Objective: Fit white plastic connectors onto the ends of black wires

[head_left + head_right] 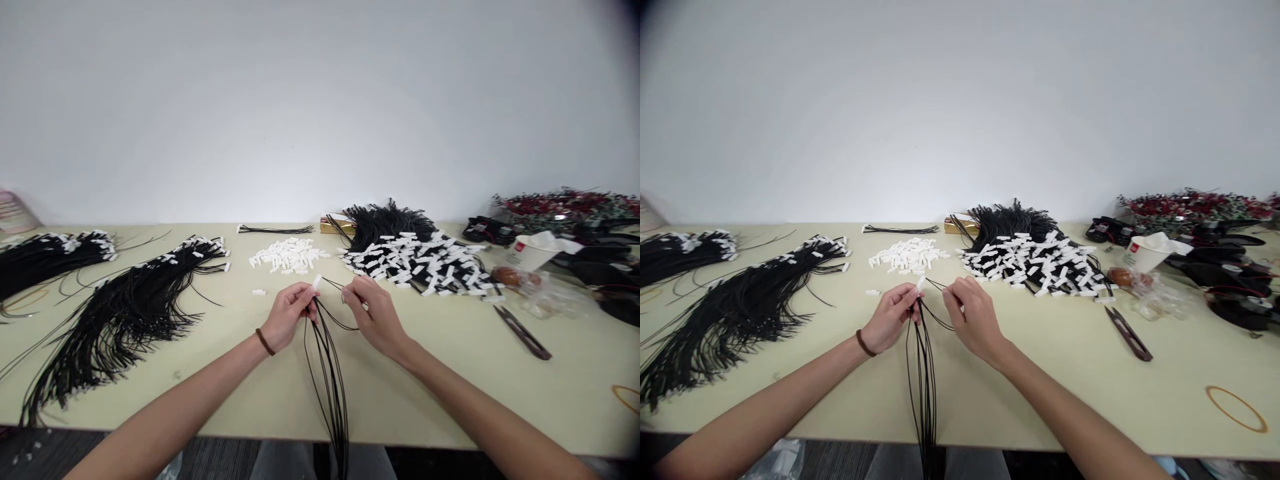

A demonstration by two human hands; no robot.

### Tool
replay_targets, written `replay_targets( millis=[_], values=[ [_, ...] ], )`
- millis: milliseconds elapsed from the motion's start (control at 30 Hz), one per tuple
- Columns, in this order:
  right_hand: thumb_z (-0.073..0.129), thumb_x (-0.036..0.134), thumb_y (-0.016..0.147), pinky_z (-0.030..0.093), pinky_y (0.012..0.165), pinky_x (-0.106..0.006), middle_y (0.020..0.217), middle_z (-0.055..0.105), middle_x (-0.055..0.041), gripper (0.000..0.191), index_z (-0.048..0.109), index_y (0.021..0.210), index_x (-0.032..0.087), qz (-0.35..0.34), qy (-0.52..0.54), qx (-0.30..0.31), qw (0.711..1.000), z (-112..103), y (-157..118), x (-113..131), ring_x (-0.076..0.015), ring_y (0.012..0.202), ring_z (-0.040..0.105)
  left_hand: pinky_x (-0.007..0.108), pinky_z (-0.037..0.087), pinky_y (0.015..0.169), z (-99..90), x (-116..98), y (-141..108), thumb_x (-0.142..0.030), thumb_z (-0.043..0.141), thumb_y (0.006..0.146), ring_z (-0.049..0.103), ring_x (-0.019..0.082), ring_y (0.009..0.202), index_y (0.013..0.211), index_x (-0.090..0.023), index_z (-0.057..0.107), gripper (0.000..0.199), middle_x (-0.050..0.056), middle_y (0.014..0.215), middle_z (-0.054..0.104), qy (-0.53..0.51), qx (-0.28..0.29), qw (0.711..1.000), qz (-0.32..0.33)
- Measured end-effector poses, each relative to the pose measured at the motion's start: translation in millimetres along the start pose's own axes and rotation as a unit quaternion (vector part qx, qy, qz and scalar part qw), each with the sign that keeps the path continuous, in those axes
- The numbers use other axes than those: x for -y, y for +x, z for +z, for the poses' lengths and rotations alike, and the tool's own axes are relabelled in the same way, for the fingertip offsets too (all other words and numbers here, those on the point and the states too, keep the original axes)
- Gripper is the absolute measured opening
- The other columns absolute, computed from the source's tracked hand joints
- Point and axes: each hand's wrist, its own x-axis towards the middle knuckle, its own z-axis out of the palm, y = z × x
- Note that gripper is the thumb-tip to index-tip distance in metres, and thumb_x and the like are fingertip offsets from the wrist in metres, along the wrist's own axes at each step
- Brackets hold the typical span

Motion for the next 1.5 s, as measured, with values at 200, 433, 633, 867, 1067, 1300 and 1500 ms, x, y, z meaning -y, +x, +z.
replay_targets(
  millis=[200, 433, 633, 867, 1067, 1300, 1500],
  values=[
    [0.045, 0.019, 0.085, 0.041, 0.071, -0.031, 0.09, 0.055, -0.007, 0.011, 0.049, 0.074, 0.019, -0.092, -0.055, -0.017, 0.994, -0.5, 0.9, -5.2, -0.0174, 0.083, 0.048, 0.022, 0.042, 0.045, 1.1, 0.0, -1.7, -0.041, 0.06, 0.073, 0.049, 0.009, 0.043, 0.075, -0.013, 0.058, 0.028, -0.003, 0.052, 0.05, 0.051, 0.048, 0.998, -0.003],
    [0.041, 0.014, 0.086, 0.045, 0.082, -0.029, 0.105, 0.06, -0.0074, 0.014, 0.048, 0.076, 0.02, -0.087, 0.082, 0.064, 0.991, -3.8, 1.8, -1.4, -0.0151, 0.098, 0.055, 0.022, 0.041, 0.045, -1.2, 1.2, -1.0, -0.04, 0.058, 0.075, 0.051, 0.01, 0.043, 0.074, -0.013, 0.057, 0.027, -0.002, 0.052, 0.051, 0.075, 0.085, 0.994, -0.013],
    [0.04, 0.013, 0.086, 0.045, 0.077, -0.027, 0.103, 0.059, -0.0095, 0.014, 0.046, 0.075, 0.019, -0.077, 0.129, 0.086, 0.985, -6.0, 3.6, 0.2, -0.014, 0.093, 0.056, 0.023, 0.041, 0.046, -0.7, 3.2, -0.8, -0.041, 0.058, 0.075, 0.051, 0.01, 0.043, 0.075, -0.013, 0.058, 0.028, -0.002, 0.052, 0.051, 0.058, 0.096, 0.993, -0.022],
    [0.04, 0.015, 0.086, 0.046, 0.072, -0.026, 0.098, 0.06, -0.0083, 0.015, 0.044, 0.071, 0.019, -0.037, 0.166, 0.089, 0.981, -7.0, 4.8, -0.6, -0.0135, 0.087, 0.058, 0.024, 0.044, 0.047, 0.6, 4.3, -1.6, -0.041, 0.06, 0.074, 0.05, 0.009, 0.043, 0.075, -0.013, 0.058, 0.029, -0.003, 0.052, 0.05, 0.033, 0.102, 0.994, -0.028],
    [0.04, 0.016, 0.086, 0.046, 0.065, -0.024, 0.095, 0.061, -0.008, 0.017, 0.043, 0.069, 0.019, -0.04, 0.166, 0.09, 0.981, -8.8, 6.0, 1.0, -0.0121, 0.08, 0.058, 0.024, 0.043, 0.046, 2.0, 1.9, -4.1, -0.042, 0.06, 0.073, 0.05, 0.009, 0.043, 0.074, -0.013, 0.058, 0.03, -0.002, 0.052, 0.052, 0.043, 0.103, 0.993, -0.03],
    [0.041, 0.016, 0.087, 0.047, 0.082, -0.032, 0.109, 0.058, -0.0106, 0.01, 0.05, 0.084, 0.019, -0.076, 0.053, 0.026, 0.995, 1.5, 0.8, -3.6, -0.017, 0.101, 0.055, 0.023, 0.041, 0.047, 0.8, 2.4, -0.8, -0.04, 0.062, 0.072, 0.049, 0.009, 0.044, 0.075, -0.012, 0.058, 0.028, -0.002, 0.053, 0.05, -0.01, 0.073, 0.996, -0.044],
    [0.056, 0.015, 0.079, 0.041, 0.094, -0.044, 0.115, 0.055, -0.0088, 0.03, 0.052, 0.108, 0.02, -0.23, -0.07, -0.017, 0.971, 1.4, -2.8, -2.4, -0.0233, 0.115, 0.044, 0.02, 0.038, 0.053, -1.6, 1.7, 1.6, -0.036, 0.064, 0.072, 0.047, 0.007, 0.054, 0.075, -0.013, 0.06, 0.024, -0.001, 0.059, 0.051, -0.076, 0.044, 0.994, -0.058]
  ],
)
